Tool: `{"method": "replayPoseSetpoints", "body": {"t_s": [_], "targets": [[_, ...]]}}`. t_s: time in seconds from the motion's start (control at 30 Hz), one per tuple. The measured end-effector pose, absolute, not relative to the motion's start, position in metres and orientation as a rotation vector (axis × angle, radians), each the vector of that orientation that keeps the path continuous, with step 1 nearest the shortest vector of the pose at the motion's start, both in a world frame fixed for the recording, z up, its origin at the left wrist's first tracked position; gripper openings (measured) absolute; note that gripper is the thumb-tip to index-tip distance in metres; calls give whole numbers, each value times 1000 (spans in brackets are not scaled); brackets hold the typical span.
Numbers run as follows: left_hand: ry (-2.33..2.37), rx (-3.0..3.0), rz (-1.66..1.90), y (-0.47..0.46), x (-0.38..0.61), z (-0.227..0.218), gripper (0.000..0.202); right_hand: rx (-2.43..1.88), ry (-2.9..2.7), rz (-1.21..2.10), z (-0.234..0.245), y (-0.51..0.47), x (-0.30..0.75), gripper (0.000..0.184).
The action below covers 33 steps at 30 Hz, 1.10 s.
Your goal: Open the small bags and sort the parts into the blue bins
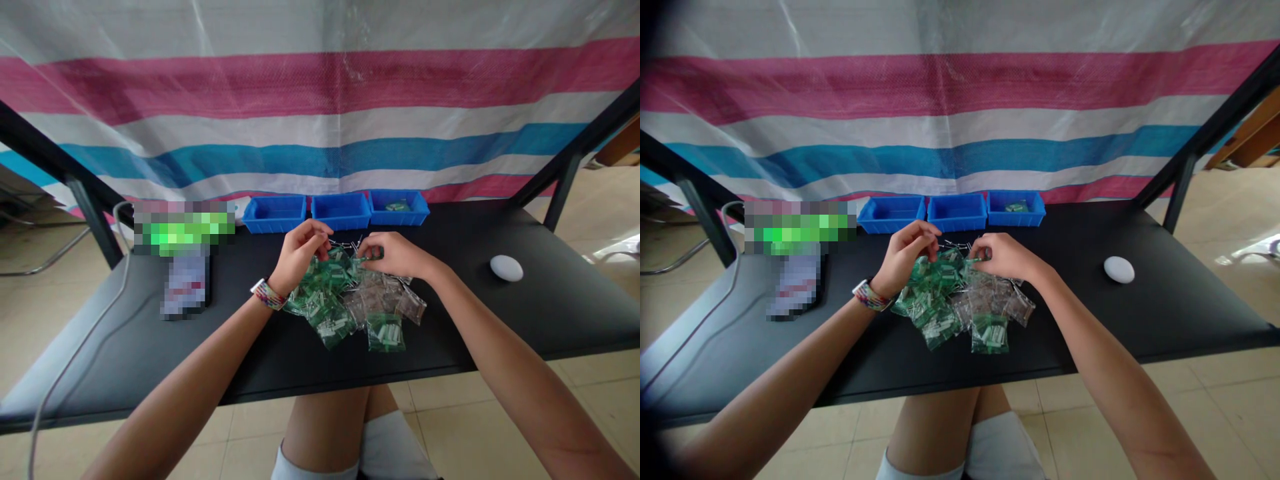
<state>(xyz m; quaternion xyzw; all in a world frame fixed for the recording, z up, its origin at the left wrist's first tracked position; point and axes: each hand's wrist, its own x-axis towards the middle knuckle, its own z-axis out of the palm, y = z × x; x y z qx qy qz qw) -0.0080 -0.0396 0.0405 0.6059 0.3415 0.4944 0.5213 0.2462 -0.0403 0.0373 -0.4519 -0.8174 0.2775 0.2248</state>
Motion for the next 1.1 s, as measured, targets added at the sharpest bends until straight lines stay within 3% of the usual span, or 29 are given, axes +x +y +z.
{"method": "replayPoseSetpoints", "body": {"t_s": [0.2, 0.37, 0.57, 0.73, 1.1], "targets": [[830, 1460, 1176, -40, -9, 42, 15, -1144, -1939, 1114, 35, -34, 247, 27], [834, 1523, 1171, -41, -7, 41, 16, -1021, -1579, 1191, 37, -35, 238, 29], [823, 1598, 1161, -45, -5, 43, 32, -886, -1106, 1376, 33, -46, 214, 35], [793, 1682, 1096, -50, -5, 43, 40, -870, -968, 1282, 29, -53, 200, 34], [889, 1640, 1232, -47, -4, 39, 27, -945, -1206, 1219, 35, -58, 199, 32]]}}
